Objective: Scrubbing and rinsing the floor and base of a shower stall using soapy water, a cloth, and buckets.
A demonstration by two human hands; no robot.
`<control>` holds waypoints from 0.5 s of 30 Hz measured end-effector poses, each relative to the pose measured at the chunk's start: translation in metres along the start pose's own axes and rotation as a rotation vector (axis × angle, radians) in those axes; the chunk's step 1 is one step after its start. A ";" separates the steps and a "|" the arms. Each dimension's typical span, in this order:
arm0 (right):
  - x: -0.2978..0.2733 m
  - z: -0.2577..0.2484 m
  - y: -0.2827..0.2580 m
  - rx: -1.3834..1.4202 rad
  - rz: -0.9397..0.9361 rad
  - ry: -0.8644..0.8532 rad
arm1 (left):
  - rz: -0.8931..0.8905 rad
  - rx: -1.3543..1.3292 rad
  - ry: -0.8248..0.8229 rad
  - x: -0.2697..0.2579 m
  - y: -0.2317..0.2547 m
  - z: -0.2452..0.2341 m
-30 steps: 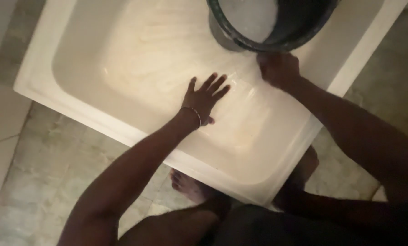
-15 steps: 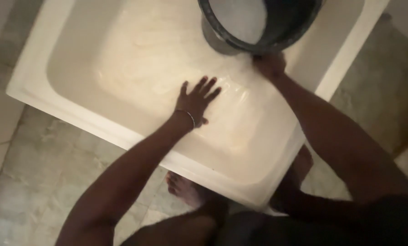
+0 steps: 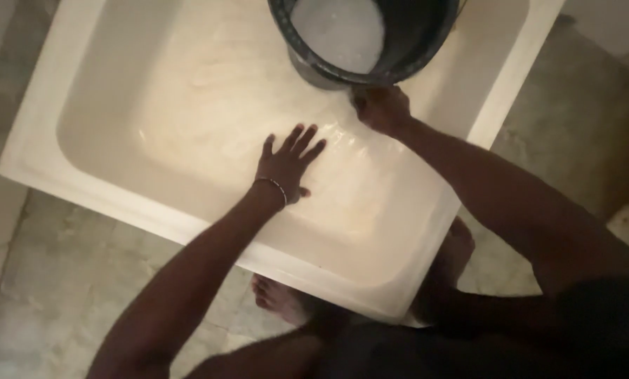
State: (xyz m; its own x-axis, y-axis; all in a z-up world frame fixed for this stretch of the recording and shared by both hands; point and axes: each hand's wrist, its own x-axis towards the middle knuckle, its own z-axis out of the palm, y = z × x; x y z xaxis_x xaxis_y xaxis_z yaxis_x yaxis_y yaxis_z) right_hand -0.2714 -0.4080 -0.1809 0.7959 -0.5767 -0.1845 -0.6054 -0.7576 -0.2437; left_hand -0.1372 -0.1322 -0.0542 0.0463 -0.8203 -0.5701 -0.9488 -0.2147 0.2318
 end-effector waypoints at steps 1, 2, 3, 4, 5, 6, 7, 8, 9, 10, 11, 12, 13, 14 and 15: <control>0.003 -0.003 0.012 -0.002 -0.004 -0.008 | -0.003 -0.009 -0.003 -0.003 0.005 0.003; 0.012 -0.006 0.022 -0.060 -0.055 -0.005 | 0.003 0.016 0.004 -0.002 0.004 0.002; 0.021 -0.009 0.033 -0.119 -0.105 -0.002 | 0.010 0.041 0.011 -0.001 0.003 0.001; 0.018 -0.018 0.044 -0.121 -0.099 -0.003 | 0.015 0.041 0.011 -0.002 0.004 -0.002; 0.016 -0.027 0.054 -0.223 -0.112 -0.035 | 0.044 0.057 -0.013 -0.003 0.005 -0.004; 0.013 -0.033 0.063 -0.325 -0.136 -0.078 | 0.065 0.061 -0.041 -0.007 0.009 -0.003; -0.003 -0.041 0.049 -0.328 -0.141 -0.088 | 0.063 0.050 -0.045 -0.009 0.014 0.002; -0.012 -0.051 0.034 -0.386 -0.152 -0.218 | 0.089 0.054 -0.063 -0.008 0.016 0.003; -0.021 -0.061 0.020 -0.445 -0.161 -0.348 | 0.116 0.059 -0.082 -0.008 0.018 0.003; -0.043 -0.049 0.007 -0.448 -0.159 -0.348 | 0.118 0.058 -0.080 -0.006 0.022 0.002; -0.065 -0.036 -0.005 -0.377 -0.252 -0.388 | 0.136 0.070 -0.101 -0.003 0.027 0.001; -0.084 -0.025 -0.017 -0.306 -0.340 -0.421 | 0.158 0.086 -0.118 0.001 0.031 -0.003; -0.106 -0.026 -0.032 -0.310 -0.334 -0.416 | 0.163 0.091 -0.112 0.003 0.033 -0.009; -0.125 -0.025 -0.047 -0.235 -0.467 -0.446 | 0.165 0.109 -0.117 0.006 0.034 -0.014; -0.143 -0.022 -0.061 -0.158 -0.601 -0.474 | 0.166 0.128 -0.123 0.011 0.035 -0.019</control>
State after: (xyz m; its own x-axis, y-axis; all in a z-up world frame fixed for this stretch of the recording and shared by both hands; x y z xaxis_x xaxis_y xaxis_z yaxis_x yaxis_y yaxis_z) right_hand -0.3483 -0.2858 -0.1183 0.8810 0.1117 -0.4597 -0.0349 -0.9537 -0.2986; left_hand -0.1639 -0.1587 -0.0373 -0.1447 -0.7665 -0.6257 -0.9724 -0.0068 0.2332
